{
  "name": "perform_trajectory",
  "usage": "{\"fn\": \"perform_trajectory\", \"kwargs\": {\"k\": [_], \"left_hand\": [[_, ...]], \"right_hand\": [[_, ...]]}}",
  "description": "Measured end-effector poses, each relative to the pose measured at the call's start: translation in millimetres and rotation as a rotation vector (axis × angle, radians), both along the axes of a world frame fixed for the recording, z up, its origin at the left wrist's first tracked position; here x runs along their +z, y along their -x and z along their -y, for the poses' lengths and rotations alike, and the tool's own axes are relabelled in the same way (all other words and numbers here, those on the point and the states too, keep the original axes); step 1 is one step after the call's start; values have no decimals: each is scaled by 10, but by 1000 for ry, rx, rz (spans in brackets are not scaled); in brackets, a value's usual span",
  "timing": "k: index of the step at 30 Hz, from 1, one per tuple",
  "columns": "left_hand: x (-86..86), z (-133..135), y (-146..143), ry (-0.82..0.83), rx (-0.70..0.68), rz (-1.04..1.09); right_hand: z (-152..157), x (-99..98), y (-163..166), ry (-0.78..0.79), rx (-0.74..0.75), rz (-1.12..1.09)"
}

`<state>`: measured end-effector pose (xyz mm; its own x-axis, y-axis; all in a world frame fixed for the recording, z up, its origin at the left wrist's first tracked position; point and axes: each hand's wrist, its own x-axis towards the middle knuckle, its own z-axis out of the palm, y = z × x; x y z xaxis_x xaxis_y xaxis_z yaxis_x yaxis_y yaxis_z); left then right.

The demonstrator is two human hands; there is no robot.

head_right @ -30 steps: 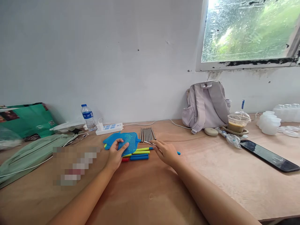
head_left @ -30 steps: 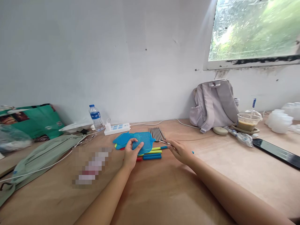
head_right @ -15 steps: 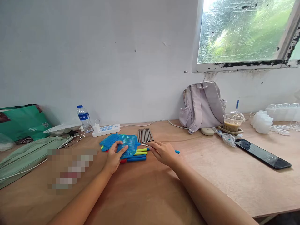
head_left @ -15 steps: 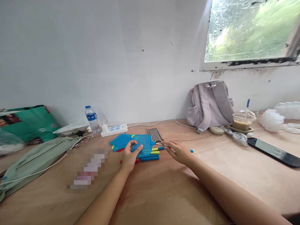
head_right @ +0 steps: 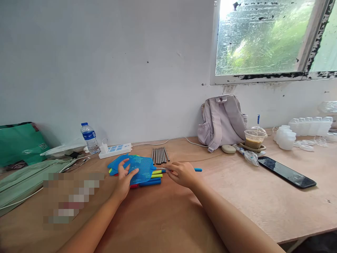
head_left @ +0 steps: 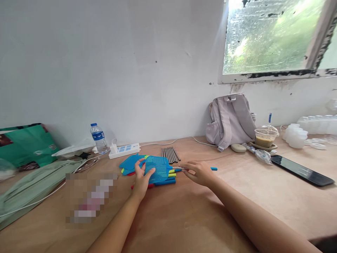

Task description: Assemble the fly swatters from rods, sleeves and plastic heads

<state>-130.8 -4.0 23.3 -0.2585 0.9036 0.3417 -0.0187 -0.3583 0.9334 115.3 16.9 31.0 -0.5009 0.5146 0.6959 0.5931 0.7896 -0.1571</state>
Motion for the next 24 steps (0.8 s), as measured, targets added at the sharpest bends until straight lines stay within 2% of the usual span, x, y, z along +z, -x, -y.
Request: {"fn": "perform_trajectory", "kwargs": {"k": [4, 10, 14, 17, 24], "left_hand": [[-12, -27, -1, 24, -4, 43], [96, 79, -22, 233, -233, 60], [143, 148, 20, 333, -233, 58], [137, 177, 28, 388, -219, 39], [132, 212, 10, 413, -274, 4]], "right_hand": [[-9, 2, -13, -14, 0, 16], [21, 49, -24, -11, 12, 68], [29, 45, -28, -40, 105, 126], [33, 26, -25, -66, 116, 147], [70, 21, -19, -121, 137, 191]]}}
